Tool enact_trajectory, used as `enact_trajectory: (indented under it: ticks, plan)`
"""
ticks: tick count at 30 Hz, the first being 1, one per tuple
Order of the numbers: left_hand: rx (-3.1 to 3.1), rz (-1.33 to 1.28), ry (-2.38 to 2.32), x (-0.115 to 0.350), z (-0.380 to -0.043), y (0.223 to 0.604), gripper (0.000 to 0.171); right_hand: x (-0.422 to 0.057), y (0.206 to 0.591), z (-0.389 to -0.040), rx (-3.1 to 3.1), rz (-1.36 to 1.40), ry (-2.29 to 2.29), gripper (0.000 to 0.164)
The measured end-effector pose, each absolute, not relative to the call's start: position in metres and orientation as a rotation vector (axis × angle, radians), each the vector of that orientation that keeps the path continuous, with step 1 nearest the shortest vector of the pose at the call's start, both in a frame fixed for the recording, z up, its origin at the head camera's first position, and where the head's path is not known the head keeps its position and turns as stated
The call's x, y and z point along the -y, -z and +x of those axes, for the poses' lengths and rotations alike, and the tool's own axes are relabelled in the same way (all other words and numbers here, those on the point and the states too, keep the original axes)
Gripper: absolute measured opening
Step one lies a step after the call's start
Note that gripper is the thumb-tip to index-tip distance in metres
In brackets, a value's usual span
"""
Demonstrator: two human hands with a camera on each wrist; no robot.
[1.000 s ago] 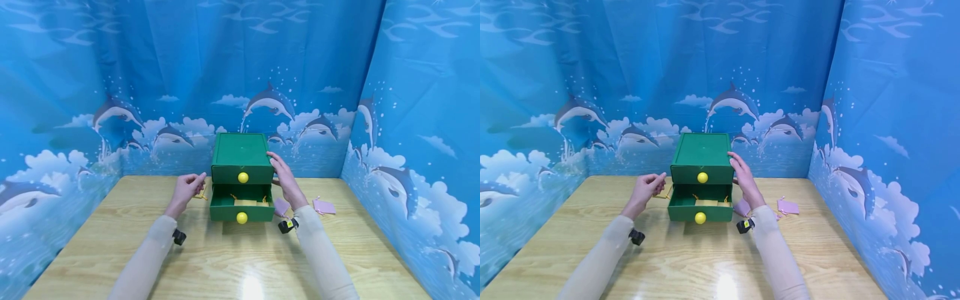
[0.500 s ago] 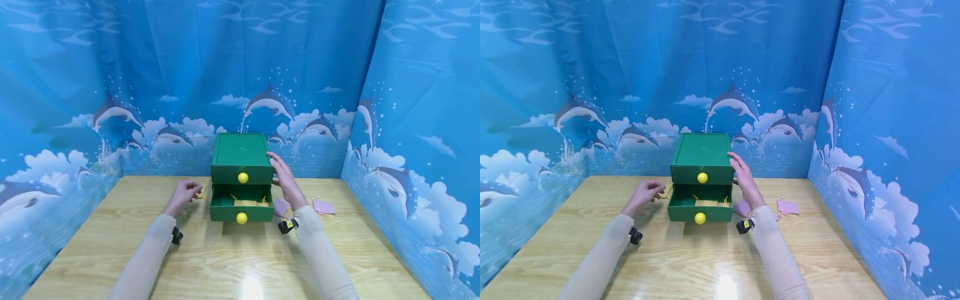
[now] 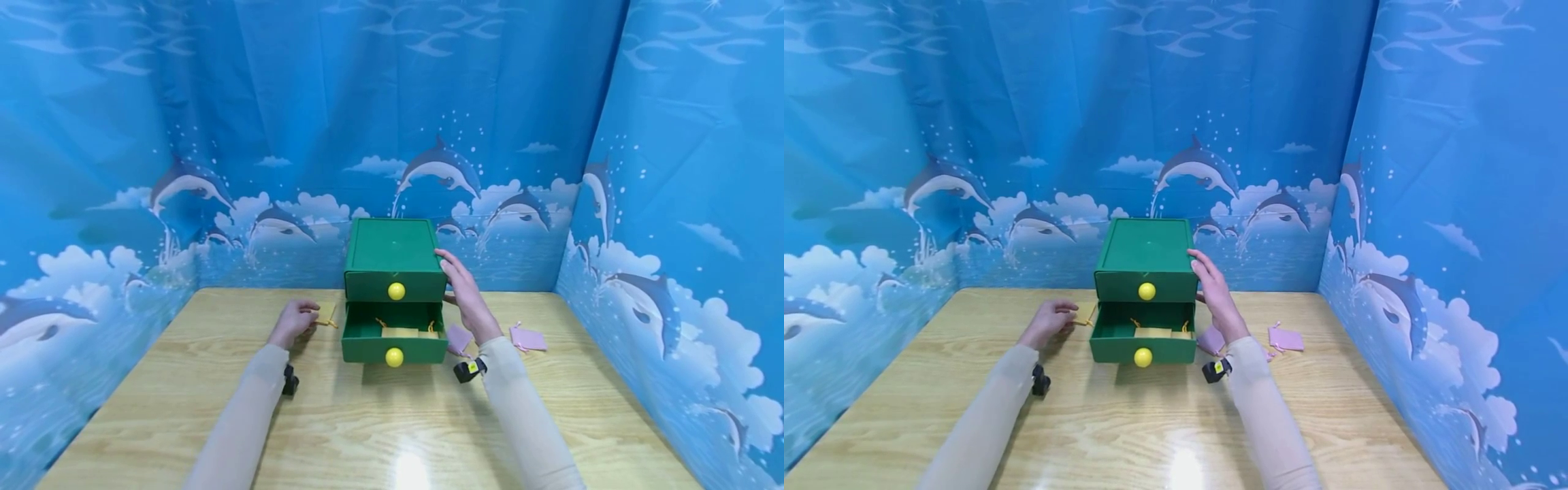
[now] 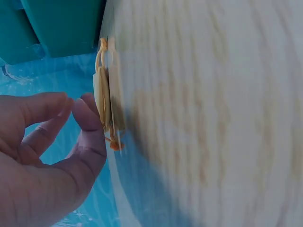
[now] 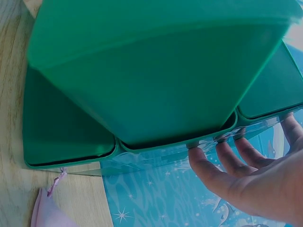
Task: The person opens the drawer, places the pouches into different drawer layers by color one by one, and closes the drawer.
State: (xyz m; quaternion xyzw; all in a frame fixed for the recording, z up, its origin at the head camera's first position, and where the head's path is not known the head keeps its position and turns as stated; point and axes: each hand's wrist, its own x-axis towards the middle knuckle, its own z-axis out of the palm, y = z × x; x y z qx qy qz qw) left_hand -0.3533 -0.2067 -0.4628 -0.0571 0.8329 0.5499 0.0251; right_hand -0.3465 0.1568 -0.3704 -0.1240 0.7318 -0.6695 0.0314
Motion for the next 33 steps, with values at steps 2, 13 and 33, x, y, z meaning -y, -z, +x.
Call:
enact_trajectory:
  ticks: [2, 13, 33]
  plan:
    - [-2.583, -0.181, -1.689, 0.207, -0.355, 0.465, 0.034, -0.157, 0.370, -0.346, -2.254, -0.389, 2.064, 0.051]
    - [-2.544, -0.197, -1.635, 0.211, -0.359, 0.470, 0.037, -0.156, 0.371, -0.345, -2.244, -0.381, 2.066, 0.052]
    - [-2.674, 0.037, -1.170, 0.221, -0.353, 0.466, 0.017, -0.156, 0.368, -0.344, -2.249, -0.381, 2.060, 0.050]
